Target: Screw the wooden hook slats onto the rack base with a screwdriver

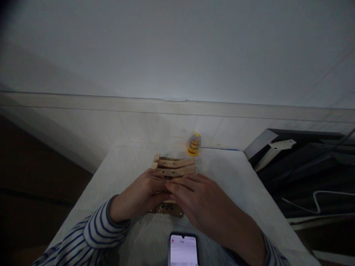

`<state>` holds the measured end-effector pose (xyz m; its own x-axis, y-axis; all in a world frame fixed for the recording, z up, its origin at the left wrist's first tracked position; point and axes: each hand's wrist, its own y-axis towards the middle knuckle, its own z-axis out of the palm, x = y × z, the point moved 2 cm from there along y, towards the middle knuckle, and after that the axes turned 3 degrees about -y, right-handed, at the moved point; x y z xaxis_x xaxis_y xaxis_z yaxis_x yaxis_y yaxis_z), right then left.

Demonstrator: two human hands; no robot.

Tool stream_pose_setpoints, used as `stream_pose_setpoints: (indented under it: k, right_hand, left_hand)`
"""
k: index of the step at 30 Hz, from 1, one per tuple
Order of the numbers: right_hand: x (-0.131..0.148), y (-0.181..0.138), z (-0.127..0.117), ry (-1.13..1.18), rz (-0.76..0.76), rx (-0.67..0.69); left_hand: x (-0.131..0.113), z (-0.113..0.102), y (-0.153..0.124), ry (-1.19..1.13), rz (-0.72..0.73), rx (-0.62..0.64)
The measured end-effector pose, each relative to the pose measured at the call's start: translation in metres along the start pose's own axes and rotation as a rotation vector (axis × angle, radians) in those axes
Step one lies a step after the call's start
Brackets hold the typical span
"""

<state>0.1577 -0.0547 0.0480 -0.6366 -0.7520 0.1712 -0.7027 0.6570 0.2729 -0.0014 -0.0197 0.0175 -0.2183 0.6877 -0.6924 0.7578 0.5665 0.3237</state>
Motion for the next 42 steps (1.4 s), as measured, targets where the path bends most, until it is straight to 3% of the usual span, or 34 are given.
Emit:
stream_pose_setpoints:
  k: [14, 26, 42]
  right_hand:
    - [0.0, 0.001, 0.0012, -0.005, 0.038, -0.03]
    - [0.0004, 0.0026, 0.004, 0.022, 0.048, 0.007]
    - [0.0008, -0.0023, -0.004, -0.046, 0.014, -0.019]
  left_hand:
    - [0.0031, -0.0001, -0.0014, 0.055, 0.019, 0.08]
    - [-0.0018, -0.0009, -0.0006, 0.048, 0.007, -0.016]
    - [0.0004, -0.001, -0.0002, 0.07, 0.012, 0.011]
